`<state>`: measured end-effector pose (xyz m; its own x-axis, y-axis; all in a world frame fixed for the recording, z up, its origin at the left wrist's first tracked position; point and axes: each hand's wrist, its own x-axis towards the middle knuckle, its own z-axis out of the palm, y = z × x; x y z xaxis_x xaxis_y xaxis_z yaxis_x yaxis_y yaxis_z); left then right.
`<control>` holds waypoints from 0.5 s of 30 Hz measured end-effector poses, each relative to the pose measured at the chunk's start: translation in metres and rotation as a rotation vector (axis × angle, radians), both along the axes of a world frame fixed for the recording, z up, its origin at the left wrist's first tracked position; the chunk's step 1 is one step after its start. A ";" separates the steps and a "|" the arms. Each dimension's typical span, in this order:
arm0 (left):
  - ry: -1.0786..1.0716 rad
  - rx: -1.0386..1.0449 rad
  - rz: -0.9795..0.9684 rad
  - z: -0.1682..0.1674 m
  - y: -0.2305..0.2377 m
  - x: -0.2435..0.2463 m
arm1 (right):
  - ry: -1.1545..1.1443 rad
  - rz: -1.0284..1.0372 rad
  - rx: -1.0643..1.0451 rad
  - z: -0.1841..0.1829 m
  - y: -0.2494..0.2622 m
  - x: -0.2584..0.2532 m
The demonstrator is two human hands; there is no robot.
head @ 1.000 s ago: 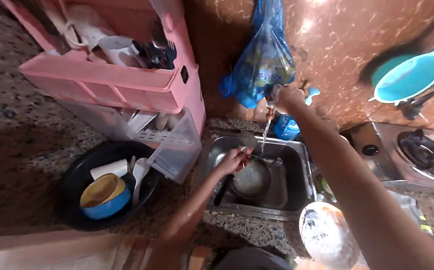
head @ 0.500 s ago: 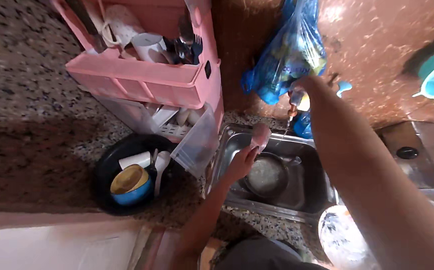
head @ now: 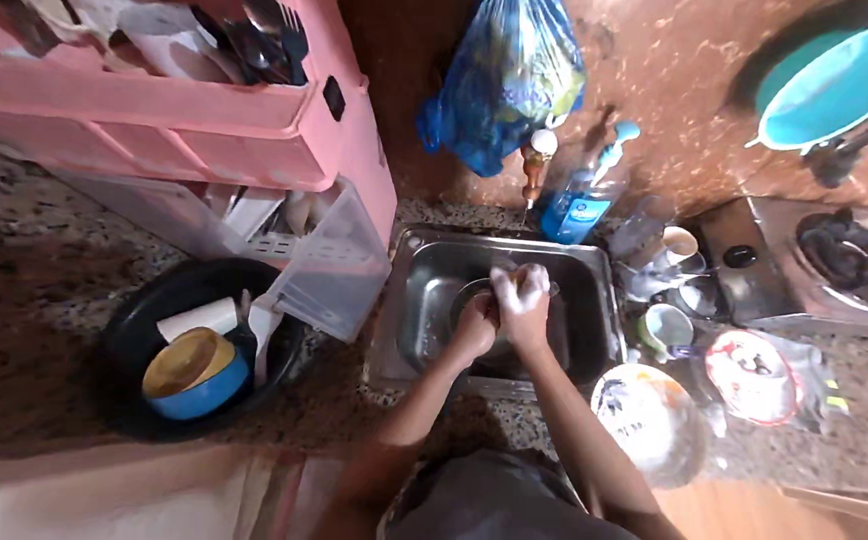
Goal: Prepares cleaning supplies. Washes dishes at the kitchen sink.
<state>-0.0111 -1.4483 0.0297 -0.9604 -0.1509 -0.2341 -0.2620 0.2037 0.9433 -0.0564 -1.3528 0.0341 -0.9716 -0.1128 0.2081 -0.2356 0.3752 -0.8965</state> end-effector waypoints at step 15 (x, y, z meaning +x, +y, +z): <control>-0.095 -0.285 -0.111 0.006 0.013 0.037 | 0.370 0.158 0.175 -0.026 0.043 0.025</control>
